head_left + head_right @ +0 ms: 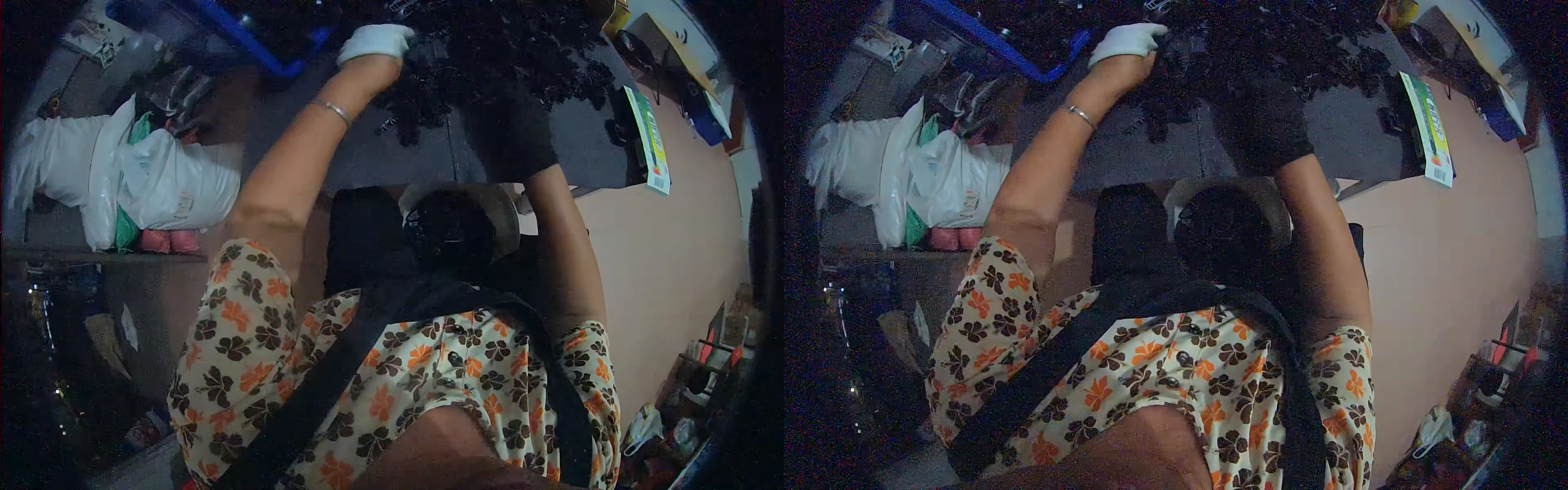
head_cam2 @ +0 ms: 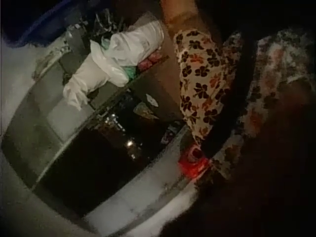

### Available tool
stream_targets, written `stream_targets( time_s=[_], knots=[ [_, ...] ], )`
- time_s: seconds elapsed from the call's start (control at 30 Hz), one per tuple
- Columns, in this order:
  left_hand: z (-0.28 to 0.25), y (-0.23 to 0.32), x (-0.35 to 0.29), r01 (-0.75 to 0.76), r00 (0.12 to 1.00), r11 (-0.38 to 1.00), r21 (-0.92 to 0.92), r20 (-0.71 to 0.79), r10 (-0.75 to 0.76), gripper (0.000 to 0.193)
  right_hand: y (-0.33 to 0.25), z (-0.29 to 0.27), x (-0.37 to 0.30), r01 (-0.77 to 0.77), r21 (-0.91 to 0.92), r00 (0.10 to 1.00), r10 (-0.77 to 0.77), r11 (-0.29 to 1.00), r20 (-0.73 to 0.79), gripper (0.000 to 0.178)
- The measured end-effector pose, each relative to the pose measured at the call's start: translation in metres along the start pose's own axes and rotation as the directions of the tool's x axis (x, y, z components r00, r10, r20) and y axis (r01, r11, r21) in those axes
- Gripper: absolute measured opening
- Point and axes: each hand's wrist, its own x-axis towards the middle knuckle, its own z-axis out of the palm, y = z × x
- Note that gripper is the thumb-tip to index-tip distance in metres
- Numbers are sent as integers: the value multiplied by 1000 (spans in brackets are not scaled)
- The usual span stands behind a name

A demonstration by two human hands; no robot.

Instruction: The recorder is manually assembling or sorting small black rubber/plastic components at a manufacturing workstation.

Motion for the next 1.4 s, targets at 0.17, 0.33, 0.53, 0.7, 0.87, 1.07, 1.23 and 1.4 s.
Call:
stream_targets(
  time_s=[0.17,0.33,0.53,0.7,0.87,1.07,1.23,1.4],
  knots=[
    [-38,12,-32,28,999,826,-563,-17,-46,32,10,13,-20,-330,564,937,334,757,101,28],
    [-41,36,-56,161,985,225,-961,144,-93,27,0,10,-15,-117,358,954,205,926,-219,22],
    [-63,75,-78,62,994,415,-908,93,55,28,-16,-12,-17,-3,346,978,74,938,-193,16],
    [-68,82,-87,49,991,503,-863,103,80,29,-25,-23,-18,50,298,979,13,953,-205,15],
    [-72,90,-92,100,988,348,-932,134,72,30,-23,-27,-20,91,275,976,-30,957,-216,15],
    [-72,94,-97,176,976,301,-937,205,68,25,-17,-26,-24,196,176,970,-164,965,-181,17],
    [-64,94,-109,109,989,324,-940,136,64,21,-24,-28,-26,175,159,968,-141,972,-206,17],
    [-63,106,-118,-52,992,522,-851,15,123,19,-17,-27,-39,-546,688,836,257,478,484,24]
  ],
)
